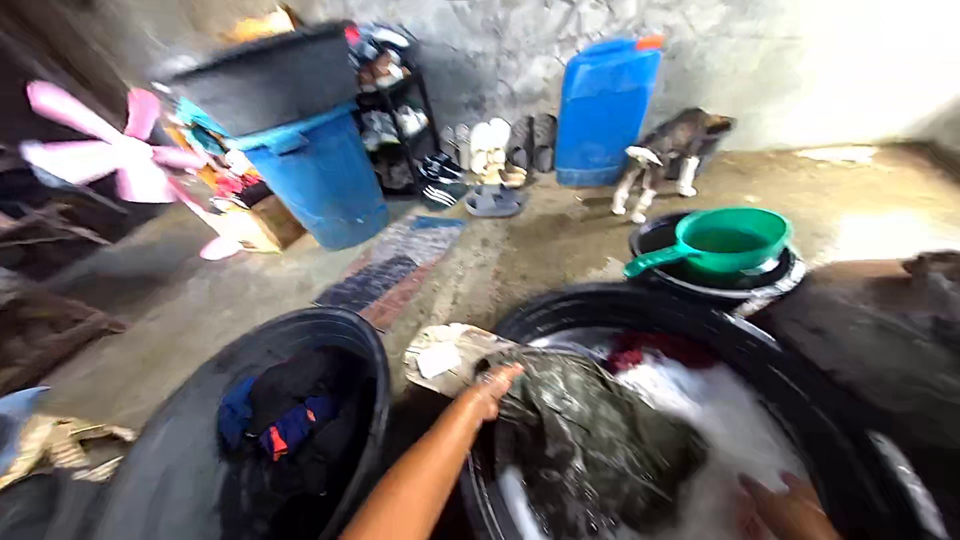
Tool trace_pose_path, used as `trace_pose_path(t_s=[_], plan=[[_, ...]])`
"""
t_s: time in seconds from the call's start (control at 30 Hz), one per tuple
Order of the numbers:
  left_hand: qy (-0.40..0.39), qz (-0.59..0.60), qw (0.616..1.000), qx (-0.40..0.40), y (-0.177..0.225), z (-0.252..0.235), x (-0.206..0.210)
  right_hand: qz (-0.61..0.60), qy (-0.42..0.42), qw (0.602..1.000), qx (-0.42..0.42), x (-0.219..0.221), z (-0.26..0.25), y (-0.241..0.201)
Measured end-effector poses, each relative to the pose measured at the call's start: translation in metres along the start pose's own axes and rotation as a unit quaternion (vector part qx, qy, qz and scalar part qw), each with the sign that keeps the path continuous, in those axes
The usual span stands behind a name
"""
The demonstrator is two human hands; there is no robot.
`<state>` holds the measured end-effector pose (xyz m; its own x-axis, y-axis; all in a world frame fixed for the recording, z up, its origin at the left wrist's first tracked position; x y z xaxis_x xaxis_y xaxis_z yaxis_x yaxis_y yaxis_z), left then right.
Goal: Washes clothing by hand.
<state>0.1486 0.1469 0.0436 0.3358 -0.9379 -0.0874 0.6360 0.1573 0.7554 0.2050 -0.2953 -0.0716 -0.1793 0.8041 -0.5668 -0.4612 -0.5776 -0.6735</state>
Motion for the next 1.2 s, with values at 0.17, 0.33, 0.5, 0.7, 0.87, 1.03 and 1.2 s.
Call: trace_pose_path(t_s=[0.17,0.33,0.5,0.7,0.87,1.03,1.2], plan=[[0.050,-0.064,0.996,0.020,-0.016,-0.027,-0.017,0.242,-0.150,0.958,0.041,0.036,0.009,0.020],[0.052,-0.094,0.994,0.020,-0.014,-0.016,-0.022,0.344,-0.263,0.899,-0.064,0.035,0.024,0.028],[0.033,-0.111,0.993,0.026,-0.010,-0.012,-0.021,0.320,-0.153,0.935,-0.014,0.042,0.047,0.020],[0.073,-0.124,0.989,0.024,-0.014,-0.013,-0.032,0.228,-0.199,0.948,0.098,0.071,0.071,0.048],[0.084,-0.092,0.991,0.057,-0.012,-0.014,-0.037,0.060,-0.070,0.979,0.181,0.048,0.040,0.067],[0.080,-0.132,0.984,0.092,-0.008,-0.007,-0.044,-0.057,0.005,0.988,0.143,0.031,0.039,0.034],[0.087,-0.246,0.956,0.137,-0.008,-0.015,-0.042,-0.208,-0.026,0.974,-0.084,0.055,0.073,-0.128]])
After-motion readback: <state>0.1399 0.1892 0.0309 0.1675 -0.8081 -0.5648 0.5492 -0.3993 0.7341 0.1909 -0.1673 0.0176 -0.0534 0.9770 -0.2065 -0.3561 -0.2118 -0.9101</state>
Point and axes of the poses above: each hand's wrist, its own z-axis away from the middle knuckle, its own x-axis out of the palm, y = z × x, the point moved 8 cm from there along -z, towards the middle knuckle, and after that the axes turned 2 degrees about -z, right-handed, at the moved point
